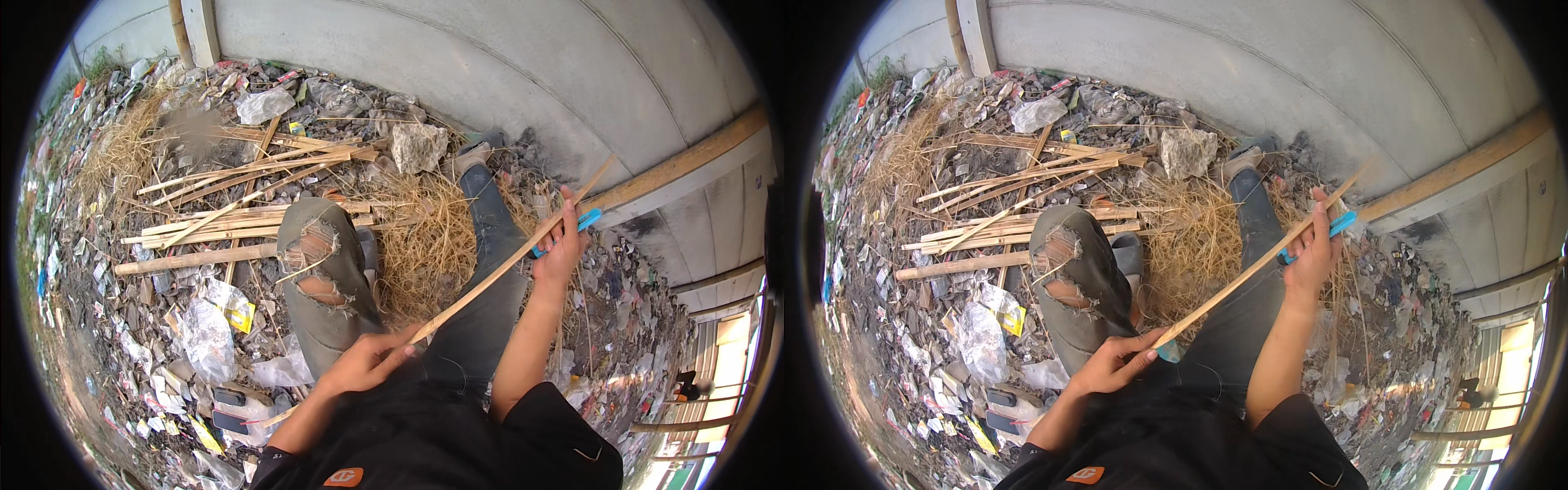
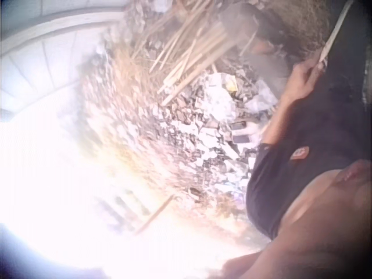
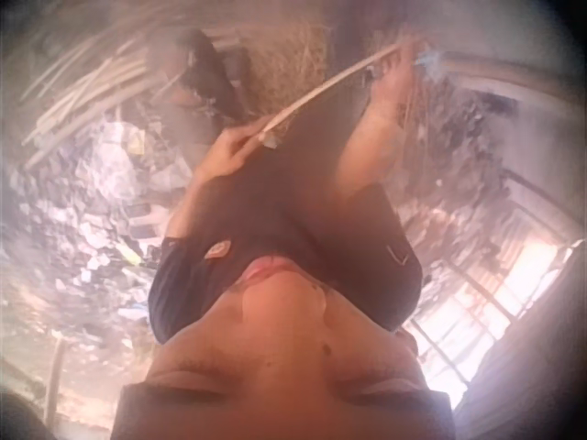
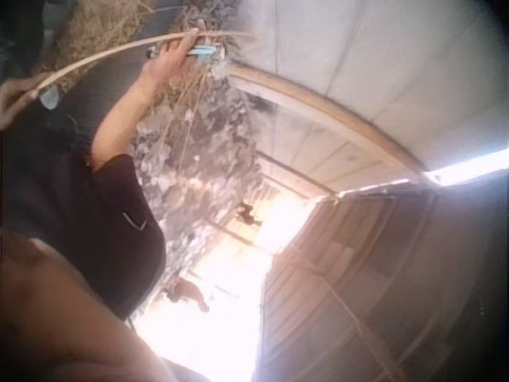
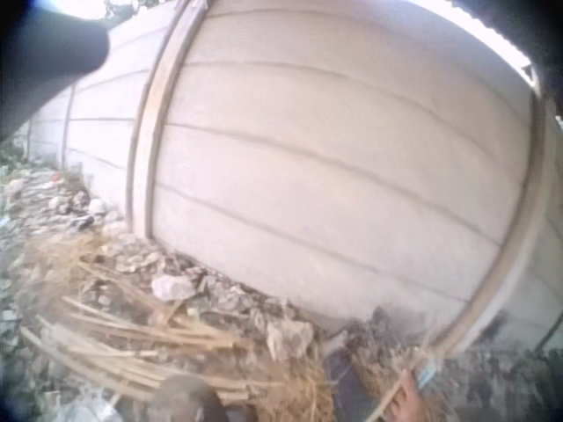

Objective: The person sits on a pile of debris and straw, using a small knife to shave and smooth a long bamboo stick. They repeatedly scrape the surface of the stick to remove splinters and create a smooth finish, occasionally rotating the stick to work on different sides.

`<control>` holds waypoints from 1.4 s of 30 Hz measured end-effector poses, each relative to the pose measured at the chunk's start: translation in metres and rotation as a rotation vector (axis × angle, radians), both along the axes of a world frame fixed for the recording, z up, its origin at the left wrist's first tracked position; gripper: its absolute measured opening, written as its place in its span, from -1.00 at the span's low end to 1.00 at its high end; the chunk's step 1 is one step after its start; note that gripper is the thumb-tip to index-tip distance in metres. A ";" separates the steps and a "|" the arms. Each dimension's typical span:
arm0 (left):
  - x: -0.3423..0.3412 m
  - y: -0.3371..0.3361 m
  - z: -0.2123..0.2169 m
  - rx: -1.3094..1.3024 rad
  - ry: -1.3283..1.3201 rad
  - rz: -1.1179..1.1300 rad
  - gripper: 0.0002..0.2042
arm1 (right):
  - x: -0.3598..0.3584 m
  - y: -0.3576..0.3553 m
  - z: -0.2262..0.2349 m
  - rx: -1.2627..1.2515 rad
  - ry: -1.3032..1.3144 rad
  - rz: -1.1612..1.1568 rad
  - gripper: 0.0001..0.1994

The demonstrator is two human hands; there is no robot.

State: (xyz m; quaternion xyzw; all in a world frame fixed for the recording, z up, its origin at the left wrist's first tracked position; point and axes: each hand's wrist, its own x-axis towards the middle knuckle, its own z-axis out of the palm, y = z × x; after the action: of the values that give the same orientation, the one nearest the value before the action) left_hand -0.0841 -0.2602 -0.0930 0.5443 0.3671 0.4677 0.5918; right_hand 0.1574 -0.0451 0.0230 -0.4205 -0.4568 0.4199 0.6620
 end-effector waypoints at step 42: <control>0.012 0.005 -0.071 0.167 1.268 0.160 -0.79 | 0.072 -0.132 -0.176 -0.366 -0.473 0.267 -0.60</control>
State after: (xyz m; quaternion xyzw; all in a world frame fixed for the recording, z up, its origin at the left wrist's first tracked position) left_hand -0.0721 -0.2551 -0.1642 0.7303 0.6474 0.1247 0.1789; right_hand 0.2296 -0.1768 -0.1527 -0.5548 -0.5658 0.4690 0.3901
